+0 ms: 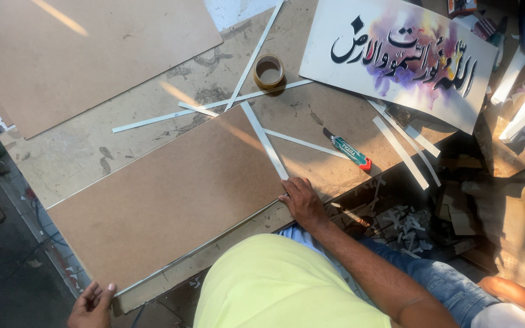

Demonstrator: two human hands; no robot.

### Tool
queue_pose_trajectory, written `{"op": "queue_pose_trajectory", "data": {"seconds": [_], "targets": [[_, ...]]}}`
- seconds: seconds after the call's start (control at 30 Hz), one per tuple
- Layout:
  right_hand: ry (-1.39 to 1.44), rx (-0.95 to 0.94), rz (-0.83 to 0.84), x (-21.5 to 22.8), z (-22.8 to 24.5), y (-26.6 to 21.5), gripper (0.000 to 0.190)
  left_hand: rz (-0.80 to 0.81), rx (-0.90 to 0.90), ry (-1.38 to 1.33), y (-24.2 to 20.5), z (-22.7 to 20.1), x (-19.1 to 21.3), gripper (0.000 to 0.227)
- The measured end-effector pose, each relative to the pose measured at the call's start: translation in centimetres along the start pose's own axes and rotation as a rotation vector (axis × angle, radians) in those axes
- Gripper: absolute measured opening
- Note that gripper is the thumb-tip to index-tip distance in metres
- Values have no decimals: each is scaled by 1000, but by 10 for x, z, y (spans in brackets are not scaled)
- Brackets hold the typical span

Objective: The person assembles a framed artwork by placing a printed calligraphy panel onto a cardboard backing, aligning white plastic strips around the edges, and trimming the strips with a utility knife. The person repeatedly flips the panel to check alignment and continues trimming excess strip length.

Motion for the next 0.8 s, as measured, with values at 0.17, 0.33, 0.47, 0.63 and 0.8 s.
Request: {"op": "queue_pose_trajectory", "data": {"seconds": [0.17, 0.33, 0.47, 0.63, 0.8], "targets": [[4, -25, 29, 2, 2, 2, 49, 8, 14, 3, 3, 6, 0, 47], [-40, -15, 106, 12, 12, 11, 56, 58, 6, -21, 4, -3, 0, 51], [-100, -113, 186, 13, 23, 19, 43, 86, 93, 362, -1, -52, 7, 59], [-138, -143, 196, 12, 32, 25, 43, 31, -461, 907, -34, -176, -71, 82], [-142, -126, 170, 17, 35, 28, 40, 364, -959, 481, -95, -309, -205, 93]]}}
Point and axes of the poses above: each hand's wrist, its own y-axis towards the middle knuckle, its own x-axis out of the back of the hand, z = x × y, the point moved 1 cm from there along y, towards the middle knuckle, and after that the axes turned 3 degrees about x, right-handed, at the moved point
